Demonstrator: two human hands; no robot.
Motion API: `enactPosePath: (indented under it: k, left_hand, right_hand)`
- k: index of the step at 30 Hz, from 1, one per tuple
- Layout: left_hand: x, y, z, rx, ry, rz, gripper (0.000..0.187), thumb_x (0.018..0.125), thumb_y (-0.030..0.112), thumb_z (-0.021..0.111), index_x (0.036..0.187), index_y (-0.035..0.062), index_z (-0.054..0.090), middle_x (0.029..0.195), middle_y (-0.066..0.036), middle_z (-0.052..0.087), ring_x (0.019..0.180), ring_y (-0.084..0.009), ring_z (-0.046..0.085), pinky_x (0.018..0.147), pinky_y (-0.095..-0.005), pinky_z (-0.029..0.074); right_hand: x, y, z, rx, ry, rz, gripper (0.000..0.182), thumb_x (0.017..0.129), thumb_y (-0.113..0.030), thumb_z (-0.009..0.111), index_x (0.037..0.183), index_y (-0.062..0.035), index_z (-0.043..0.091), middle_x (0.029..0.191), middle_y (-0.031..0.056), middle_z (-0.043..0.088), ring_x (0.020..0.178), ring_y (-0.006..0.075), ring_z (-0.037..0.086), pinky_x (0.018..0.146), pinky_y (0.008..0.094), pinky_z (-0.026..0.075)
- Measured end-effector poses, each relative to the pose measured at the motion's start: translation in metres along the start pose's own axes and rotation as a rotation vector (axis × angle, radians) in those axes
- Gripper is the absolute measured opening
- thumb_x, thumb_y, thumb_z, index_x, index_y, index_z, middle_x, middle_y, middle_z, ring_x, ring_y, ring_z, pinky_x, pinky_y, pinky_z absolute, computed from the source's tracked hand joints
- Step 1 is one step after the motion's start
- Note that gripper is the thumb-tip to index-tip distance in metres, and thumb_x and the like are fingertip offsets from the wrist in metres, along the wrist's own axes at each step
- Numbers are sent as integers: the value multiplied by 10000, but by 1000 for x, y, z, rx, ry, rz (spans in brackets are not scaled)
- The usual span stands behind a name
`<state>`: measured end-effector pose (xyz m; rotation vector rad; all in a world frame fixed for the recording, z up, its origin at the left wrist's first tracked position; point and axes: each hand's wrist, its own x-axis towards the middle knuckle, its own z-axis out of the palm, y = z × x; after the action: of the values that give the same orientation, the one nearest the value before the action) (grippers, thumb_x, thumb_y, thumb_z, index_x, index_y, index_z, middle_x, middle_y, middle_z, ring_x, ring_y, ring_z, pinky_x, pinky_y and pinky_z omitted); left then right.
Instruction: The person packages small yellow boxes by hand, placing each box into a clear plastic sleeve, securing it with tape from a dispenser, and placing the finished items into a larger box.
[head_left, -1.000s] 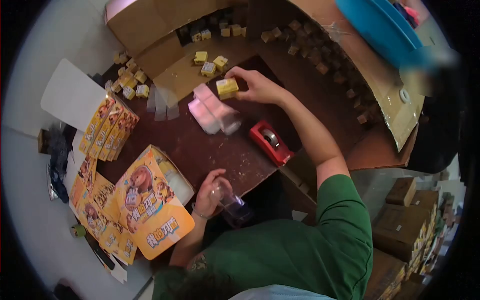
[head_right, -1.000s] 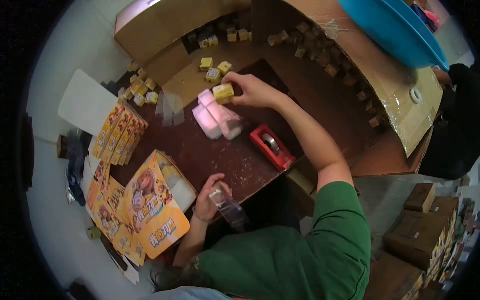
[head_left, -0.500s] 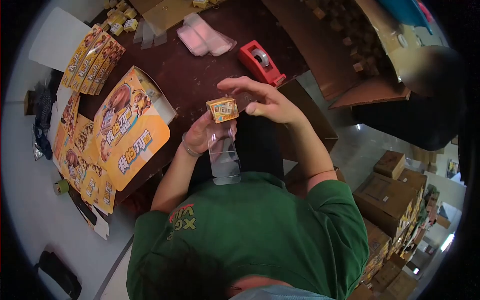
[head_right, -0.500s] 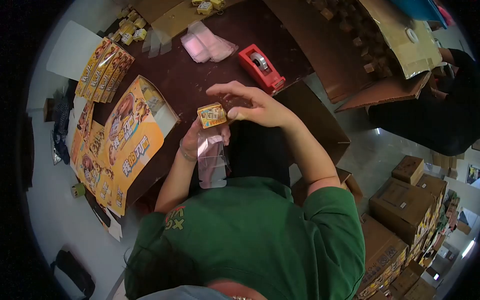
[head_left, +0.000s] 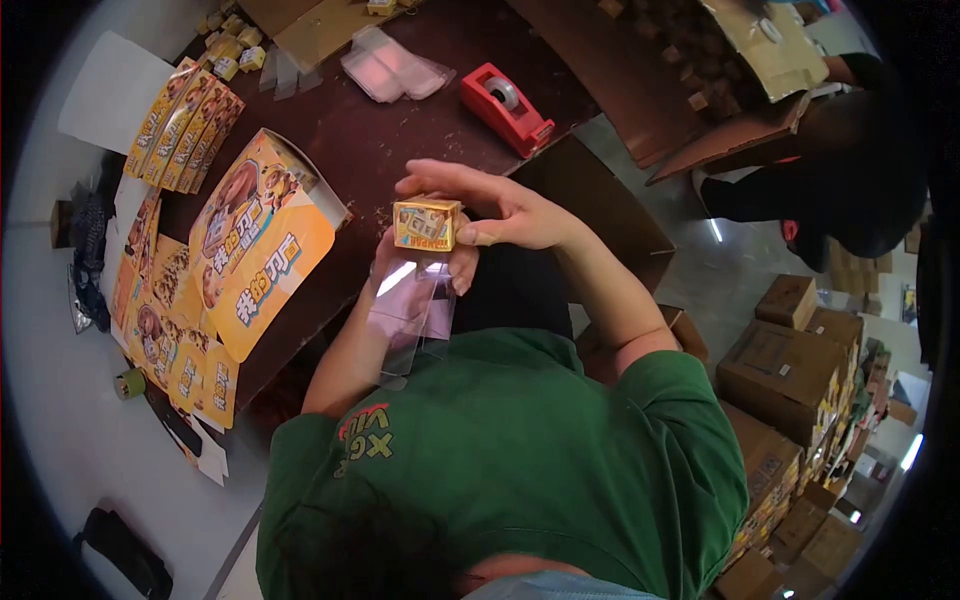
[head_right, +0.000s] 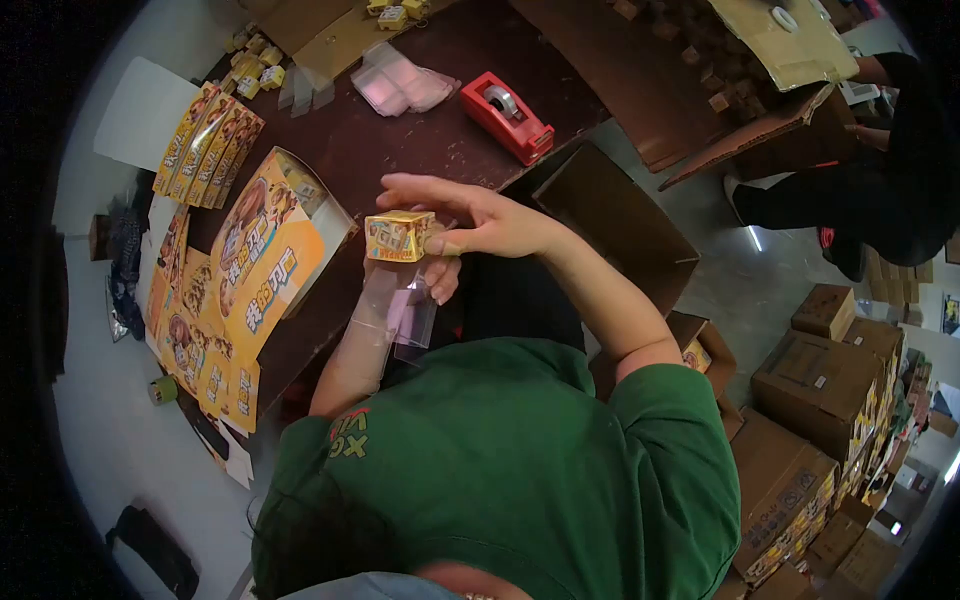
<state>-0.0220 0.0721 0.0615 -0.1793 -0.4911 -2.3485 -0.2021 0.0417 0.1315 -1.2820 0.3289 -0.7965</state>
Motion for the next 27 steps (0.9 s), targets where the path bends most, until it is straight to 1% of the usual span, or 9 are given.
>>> enactPosePath:
  k: [2, 4, 8, 10, 13, 16, 20, 24, 27]
  left_hand:
    - [2, -8, -3, -156, -24, -24, 775, 873, 706, 460, 1179, -4, 515, 742, -160, 562, 661, -316, 592, 579, -389, 522]
    - [0, -8, 9, -213, 19, -12, 770, 879, 694, 466, 1191, -9, 510, 759, -170, 568, 671, -322, 596, 585, -402, 530]
    - [-5, 2, 15, 165, 157, 26, 984, 814, 835, 373, 1365, 22, 440, 886, -159, 627, 766, -298, 627, 672, -366, 528]
    - [-6, 8, 8, 152, 208, -18, 910, 856, 802, 352, 1347, 42, 453, 911, -142, 627, 788, -294, 628, 678, -384, 517]
    - [-5, 11, 10, 66, 303, -97, 746, 931, 725, 300, 1252, 87, 517, 900, -110, 611, 804, -289, 618, 699, -383, 500]
    - [-5, 15, 9, -42, 255, -156, 747, 935, 728, 276, 1211, 90, 550, 899, -103, 597, 805, -271, 587, 695, -357, 484]
    - [6, 11, 10, -102, 255, 40, 757, 944, 723, 251, 1226, 88, 551, 948, -96, 583, 863, -263, 568, 771, -370, 488]
    - [9, 2, 12, 86, 372, 176, 723, 930, 680, 403, 1371, 108, 431, 1199, -80, 584, 1038, -211, 588, 884, -394, 492]
    - [18, -2, 25, 207, 610, 176, 720, 930, 661, 433, 1397, 114, 403, 1225, -64, 568, 1025, -213, 597, 920, -403, 491]
  right_hand:
    - [3, -9, 3, -49, -50, 138, 583, 907, -139, 664, 1436, -43, 437, 1410, 116, 500, 1255, 178, 501, 1064, 343, 393]
    - [6, -10, 8, -142, 24, 54, 546, 868, -114, 696, 1372, -34, 500, 1301, 89, 567, 1148, 163, 558, 978, 307, 459]
    - [8, -13, 13, -538, 164, -16, 506, 839, -152, 713, 1309, -62, 551, 1202, 96, 575, 1080, 208, 593, 933, 315, 484]
    - [7, -18, 18, -790, 195, 48, 497, 844, -178, 712, 1306, -79, 558, 1214, 108, 563, 1067, 237, 603, 948, 335, 478]
    - [3, -20, 0, -841, 16, -59, 641, 813, -166, 734, 1401, -90, 491, 1376, 135, 456, 1252, 255, 485, 1066, 372, 380]
    - [-5, -33, -21, -484, -57, -18, 772, 807, -133, 721, 1488, -81, 362, 1519, 133, 343, 1400, 260, 352, 1121, 393, 325]
    - [-6, -23, -7, -603, 364, 54, 562, 840, -140, 724, 1339, -52, 483, 1241, 82, 578, 1134, 194, 565, 969, 355, 452]
    - [0, 9, 14, -320, 481, 239, 506, 839, -198, 755, 1252, -31, 516, 1120, 67, 614, 1036, 133, 588, 924, 298, 469]
    - [7, 24, 14, -282, 521, 106, 430, 869, -183, 710, 1229, -22, 539, 1074, 79, 617, 957, 125, 612, 842, 281, 517]
